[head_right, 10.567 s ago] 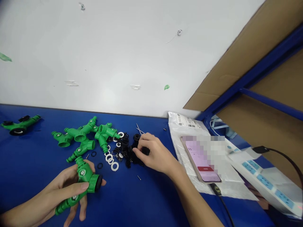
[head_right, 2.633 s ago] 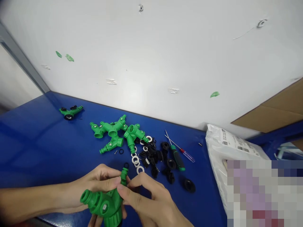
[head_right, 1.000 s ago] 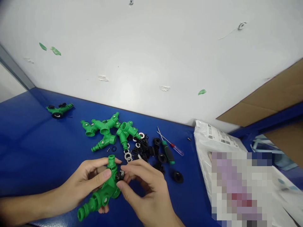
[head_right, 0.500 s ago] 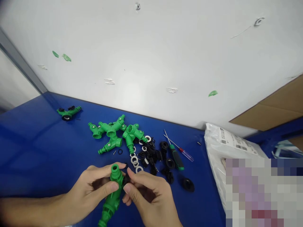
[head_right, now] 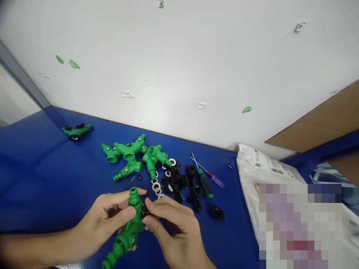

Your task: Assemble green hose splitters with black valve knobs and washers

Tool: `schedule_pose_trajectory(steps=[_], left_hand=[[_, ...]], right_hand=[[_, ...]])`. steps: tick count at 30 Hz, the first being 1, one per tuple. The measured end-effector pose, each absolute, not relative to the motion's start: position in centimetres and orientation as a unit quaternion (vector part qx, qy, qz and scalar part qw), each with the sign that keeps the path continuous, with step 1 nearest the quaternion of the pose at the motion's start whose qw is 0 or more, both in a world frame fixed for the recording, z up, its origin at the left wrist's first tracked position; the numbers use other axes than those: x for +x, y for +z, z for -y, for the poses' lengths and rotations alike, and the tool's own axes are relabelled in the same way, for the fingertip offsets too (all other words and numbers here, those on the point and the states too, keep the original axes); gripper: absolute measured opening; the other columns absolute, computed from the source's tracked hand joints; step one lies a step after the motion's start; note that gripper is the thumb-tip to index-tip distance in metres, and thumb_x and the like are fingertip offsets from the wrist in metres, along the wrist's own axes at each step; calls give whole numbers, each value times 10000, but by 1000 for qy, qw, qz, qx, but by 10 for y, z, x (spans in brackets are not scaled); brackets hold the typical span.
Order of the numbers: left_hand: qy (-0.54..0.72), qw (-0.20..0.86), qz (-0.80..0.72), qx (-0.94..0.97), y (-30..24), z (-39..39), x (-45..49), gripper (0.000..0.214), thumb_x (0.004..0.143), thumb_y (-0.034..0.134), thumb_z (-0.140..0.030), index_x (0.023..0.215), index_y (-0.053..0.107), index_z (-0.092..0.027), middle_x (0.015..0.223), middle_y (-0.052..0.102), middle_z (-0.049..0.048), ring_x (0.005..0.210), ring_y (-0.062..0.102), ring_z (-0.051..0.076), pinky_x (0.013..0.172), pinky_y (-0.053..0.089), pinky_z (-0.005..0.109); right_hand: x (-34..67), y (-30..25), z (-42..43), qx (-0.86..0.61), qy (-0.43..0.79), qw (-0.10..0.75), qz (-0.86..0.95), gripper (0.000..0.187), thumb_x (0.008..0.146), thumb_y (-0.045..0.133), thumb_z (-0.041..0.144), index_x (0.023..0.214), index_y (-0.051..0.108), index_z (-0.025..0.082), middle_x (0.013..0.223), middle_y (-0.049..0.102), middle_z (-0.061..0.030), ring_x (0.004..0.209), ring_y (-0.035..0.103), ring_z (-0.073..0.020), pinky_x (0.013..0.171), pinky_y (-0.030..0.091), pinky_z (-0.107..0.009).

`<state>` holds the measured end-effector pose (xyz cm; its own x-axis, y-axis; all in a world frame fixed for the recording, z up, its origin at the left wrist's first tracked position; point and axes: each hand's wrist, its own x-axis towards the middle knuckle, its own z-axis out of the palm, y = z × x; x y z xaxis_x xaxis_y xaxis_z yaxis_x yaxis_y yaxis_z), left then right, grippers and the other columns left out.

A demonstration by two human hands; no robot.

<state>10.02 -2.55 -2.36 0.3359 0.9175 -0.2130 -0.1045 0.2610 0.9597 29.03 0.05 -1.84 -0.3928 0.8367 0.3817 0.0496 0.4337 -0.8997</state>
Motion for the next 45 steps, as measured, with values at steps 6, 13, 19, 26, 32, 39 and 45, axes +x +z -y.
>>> schedule_pose_trajectory(steps=[6,13,19,26,32,39,45], left_hand=[[375,726,-403,411,-26,25,101,524,887,617,-519,1276,614,-169,633,632,-16,504,659,147,498,581,265],[379,572,-446,575,-30,29,96,337,956,562,-352,1196,707,-166,656,710,11,540,635,145,530,535,229],[407,545,-375,630,-26,25,98,307,991,499,-212,1231,691,-214,802,759,19,725,721,168,730,561,266],[369,702,-393,466,-23,20,98,396,953,563,-414,1270,638,-189,701,718,10,553,688,136,535,583,229],[360,802,-336,339,-18,14,99,478,894,646,-460,1286,621,-186,653,716,19,495,720,154,457,577,195],[321,836,-319,310,-19,15,96,481,897,638,-467,1293,615,-196,650,707,25,476,720,161,423,557,180],[306,837,-328,312,-23,17,95,538,901,628,-475,1361,555,-205,643,710,29,459,705,154,414,555,182]], right_hand=[[290,-13,1,-323,399,457,726,321,824,736,102,1079,781,292,816,735,-41,659,686,-157,557,589,-232],[287,-15,3,-319,545,453,629,268,826,730,103,1011,799,285,730,693,-20,570,676,-125,509,593,-216],[286,-24,5,-342,667,422,510,71,815,775,215,885,784,207,593,670,13,475,659,-109,456,569,-190],[285,-24,3,-332,710,414,462,147,828,779,284,956,768,212,590,703,6,500,681,-123,487,581,-211],[287,-12,1,-348,641,436,527,436,680,885,220,1090,763,309,720,675,18,526,631,-93,495,551,-193],[287,-19,5,-333,451,496,663,350,702,864,163,1012,747,277,716,606,25,566,566,-105,505,511,-214],[284,-16,12,-314,329,510,730,328,735,823,104,1020,690,199,689,617,11,579,568,-125,529,516,-236]])
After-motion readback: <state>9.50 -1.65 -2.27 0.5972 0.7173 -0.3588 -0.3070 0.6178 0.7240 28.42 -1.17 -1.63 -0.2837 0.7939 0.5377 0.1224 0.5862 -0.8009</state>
